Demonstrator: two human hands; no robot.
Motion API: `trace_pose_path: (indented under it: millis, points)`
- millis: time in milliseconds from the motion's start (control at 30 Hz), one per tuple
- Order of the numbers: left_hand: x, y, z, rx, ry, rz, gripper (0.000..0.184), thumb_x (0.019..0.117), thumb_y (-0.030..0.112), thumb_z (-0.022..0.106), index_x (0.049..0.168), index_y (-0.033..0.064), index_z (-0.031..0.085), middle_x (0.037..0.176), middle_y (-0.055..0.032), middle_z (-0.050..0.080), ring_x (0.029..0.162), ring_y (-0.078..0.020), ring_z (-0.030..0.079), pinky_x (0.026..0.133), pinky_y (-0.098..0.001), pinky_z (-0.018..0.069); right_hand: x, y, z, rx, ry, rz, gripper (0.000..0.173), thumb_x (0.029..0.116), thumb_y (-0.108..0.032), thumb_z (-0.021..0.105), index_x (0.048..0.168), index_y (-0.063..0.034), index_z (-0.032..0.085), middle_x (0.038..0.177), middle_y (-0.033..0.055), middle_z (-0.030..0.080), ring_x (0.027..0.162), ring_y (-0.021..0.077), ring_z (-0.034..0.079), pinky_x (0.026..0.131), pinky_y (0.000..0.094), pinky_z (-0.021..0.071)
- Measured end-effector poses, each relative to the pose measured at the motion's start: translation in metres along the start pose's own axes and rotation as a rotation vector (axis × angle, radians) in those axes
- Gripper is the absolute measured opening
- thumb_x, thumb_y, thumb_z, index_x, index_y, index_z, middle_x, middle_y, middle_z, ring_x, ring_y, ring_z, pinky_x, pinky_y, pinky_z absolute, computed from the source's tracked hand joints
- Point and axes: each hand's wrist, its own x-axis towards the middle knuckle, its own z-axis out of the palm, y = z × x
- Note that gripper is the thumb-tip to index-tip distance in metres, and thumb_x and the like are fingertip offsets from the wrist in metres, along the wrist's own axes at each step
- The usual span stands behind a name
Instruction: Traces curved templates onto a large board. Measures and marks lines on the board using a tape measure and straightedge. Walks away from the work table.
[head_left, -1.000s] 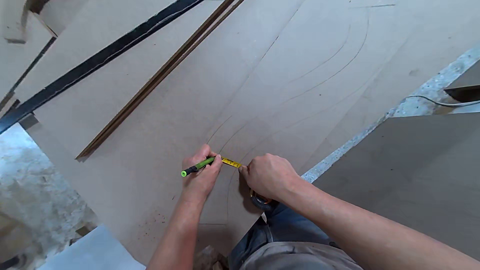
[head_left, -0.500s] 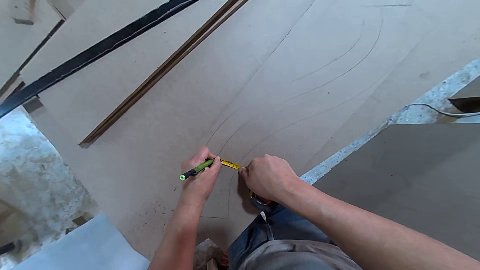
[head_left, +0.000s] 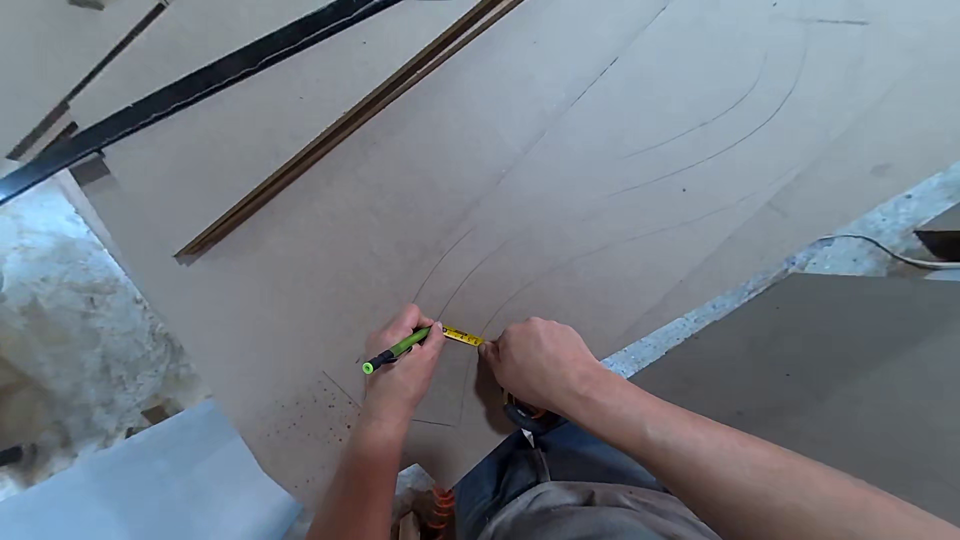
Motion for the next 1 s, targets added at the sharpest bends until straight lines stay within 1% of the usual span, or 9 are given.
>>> trace_pose_path:
  millis: [67,233,333,500,700,933,1000]
  points:
    - [-0.004,-0.003,0.000,0.012,0.016,-0.003,0.011,0.0952,0.025,0.073,0.087,0.0196,0.068,0.072,0.0062,0.067,0.062,-0.0070,0.063,0.055,-0.0315,0.0529,-0.001,-0.002,0.001,-0.011,-0.005,0.000,0.054,0.1055,-0.053,0.039,0.074,-0.0170,0.064,0.074,0.0054,0.066,0.075,0.0253,0.069,0.060,0.0481,0.0533]
    - [-0.016,-0.007,-0.002,-0.002,0.035,-0.009,0.014,0.0954,0.024,0.073,0.084,0.0192,0.066,0.069,0.0053,0.065,0.057,-0.0078,0.061,0.050,-0.0299,0.0505,-0.004,-0.007,0.006,-0.051,-0.006,-0.027,0.054,0.1057,-0.052,0.039,0.074,-0.0169,0.065,0.075,0.0052,0.066,0.077,0.0251,0.069,0.061,0.0476,0.0534]
    - [-0.023,-0.011,-0.002,-0.015,0.044,-0.028,0.014,0.0958,0.024,0.073,0.085,0.0197,0.066,0.069,0.0056,0.065,0.057,-0.0074,0.060,0.050,-0.0292,0.0502,-0.004,-0.009,0.010,-0.077,0.000,-0.042,0.054,0.1056,-0.052,0.038,0.074,-0.0172,0.064,0.074,0.0049,0.065,0.075,0.0248,0.069,0.060,0.0466,0.0528]
    - [-0.033,-0.016,-0.002,-0.017,0.074,-0.001,0.014,0.0945,0.023,0.074,0.084,0.0192,0.066,0.070,0.0056,0.065,0.056,-0.0068,0.060,0.049,-0.0281,0.0498,-0.006,-0.011,0.015,-0.108,-0.004,-0.056,0.055,0.1055,-0.053,0.037,0.074,-0.0176,0.064,0.073,0.0045,0.065,0.075,0.0244,0.069,0.060,0.0461,0.0529]
    - [-0.046,-0.023,-0.001,-0.039,0.082,-0.043,0.014,0.0962,0.023,0.073,0.085,0.0182,0.066,0.069,0.0044,0.066,0.056,-0.0081,0.061,0.049,-0.0293,0.0514,-0.009,-0.016,0.023,-0.130,-0.016,-0.066,0.056,0.1056,-0.054,0.037,0.073,-0.0173,0.064,0.073,0.0048,0.065,0.075,0.0244,0.069,0.060,0.0467,0.0530]
    - [-0.062,-0.036,0.003,-0.070,0.131,-0.025,0.013,0.0942,0.020,0.074,0.084,0.0176,0.066,0.071,0.0051,0.066,0.058,-0.0064,0.061,0.051,-0.0272,0.0520,-0.014,-0.022,0.034,-0.173,-0.028,-0.084,0.056,0.1061,-0.053,0.036,0.074,-0.0173,0.064,0.074,0.0050,0.066,0.076,0.0246,0.069,0.060,0.0470,0.0533]
    - [-0.066,-0.037,0.003,-0.073,0.129,-0.038,0.013,0.0947,0.020,0.074,0.085,0.0171,0.066,0.071,0.0048,0.066,0.059,-0.0069,0.062,0.052,-0.0280,0.0526,-0.015,-0.023,0.037,-0.182,-0.026,-0.087,0.056,0.1061,-0.053,0.036,0.074,-0.0168,0.064,0.074,0.0058,0.065,0.076,0.0253,0.069,0.060,0.0475,0.0535]
